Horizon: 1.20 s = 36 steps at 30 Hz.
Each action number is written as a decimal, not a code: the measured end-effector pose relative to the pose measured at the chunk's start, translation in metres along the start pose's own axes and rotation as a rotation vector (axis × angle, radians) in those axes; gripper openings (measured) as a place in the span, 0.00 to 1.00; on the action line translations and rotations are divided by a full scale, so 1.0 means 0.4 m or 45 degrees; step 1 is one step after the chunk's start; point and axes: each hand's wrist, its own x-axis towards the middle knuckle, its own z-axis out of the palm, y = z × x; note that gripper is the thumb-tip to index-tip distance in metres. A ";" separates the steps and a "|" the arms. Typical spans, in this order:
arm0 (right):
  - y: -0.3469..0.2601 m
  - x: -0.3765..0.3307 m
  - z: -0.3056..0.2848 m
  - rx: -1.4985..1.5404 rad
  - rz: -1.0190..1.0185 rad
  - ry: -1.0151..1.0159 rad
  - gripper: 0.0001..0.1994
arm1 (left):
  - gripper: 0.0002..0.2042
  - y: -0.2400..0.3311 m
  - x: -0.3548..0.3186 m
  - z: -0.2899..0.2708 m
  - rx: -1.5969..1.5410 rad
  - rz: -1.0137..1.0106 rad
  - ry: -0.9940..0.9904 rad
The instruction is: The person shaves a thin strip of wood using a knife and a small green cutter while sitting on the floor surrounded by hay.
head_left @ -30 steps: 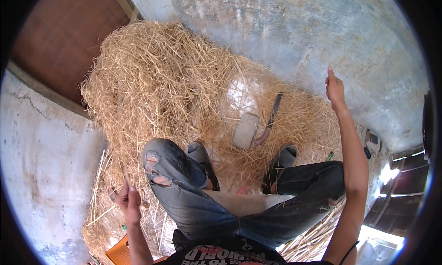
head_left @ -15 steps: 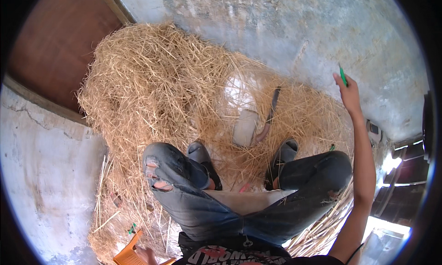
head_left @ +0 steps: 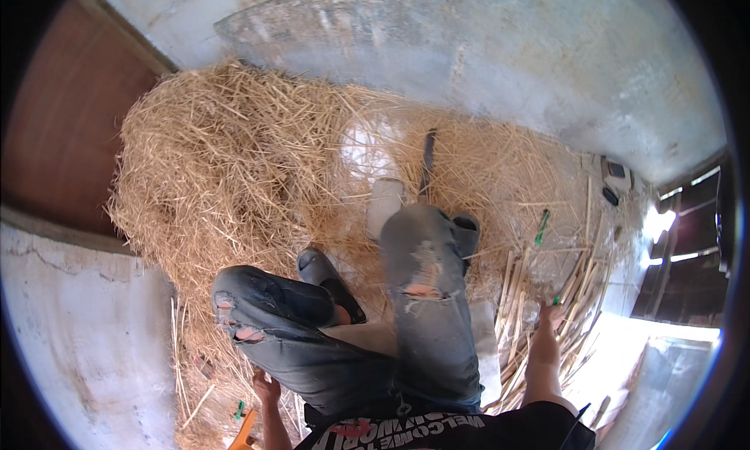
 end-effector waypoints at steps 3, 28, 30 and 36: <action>0.075 -0.112 0.078 -0.068 -0.083 0.062 0.36 | 0.23 0.129 0.113 -0.065 -0.219 0.241 0.132; -0.038 -0.057 0.245 0.089 -0.646 0.050 0.27 | 0.28 0.339 0.196 -0.042 -0.442 0.612 -0.096; -0.055 -0.081 0.235 0.221 -0.563 0.044 0.25 | 0.28 0.339 0.196 -0.036 -0.452 0.606 -0.099; -0.132 -0.173 0.183 0.307 -0.477 0.129 0.25 | 0.28 0.322 0.194 -0.027 -0.466 0.577 -0.100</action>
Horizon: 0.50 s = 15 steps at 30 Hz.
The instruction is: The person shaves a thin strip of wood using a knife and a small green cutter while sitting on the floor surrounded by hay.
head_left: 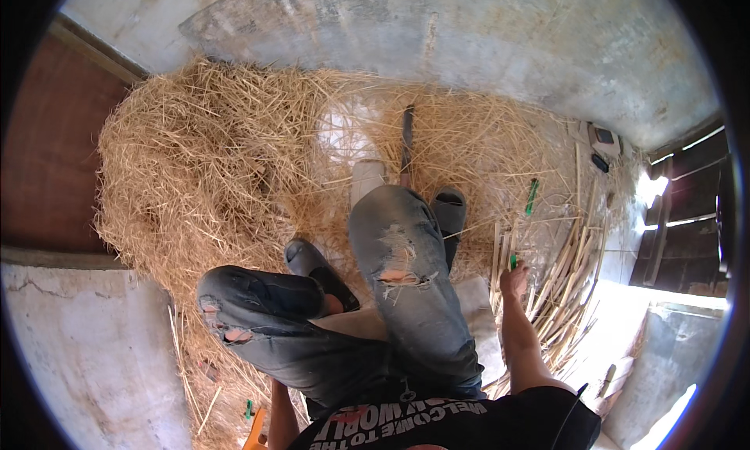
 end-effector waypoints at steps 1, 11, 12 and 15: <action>-0.041 -0.023 -0.019 -0.029 -0.070 0.063 0.26 | 0.28 -0.004 -0.004 0.001 -0.001 -0.010 0.001; -0.129 -0.025 0.033 -0.095 -0.057 -0.141 0.23 | 0.29 -0.017 0.000 0.009 -0.051 -0.037 0.021; -0.138 -0.019 0.023 -0.088 -0.074 -0.172 0.22 | 0.29 -0.019 -0.005 0.007 -0.051 -0.043 0.031; -0.138 0.017 -0.025 0.031 -0.206 -0.004 0.23 | 0.29 -0.029 -0.004 0.003 -0.061 -0.052 0.047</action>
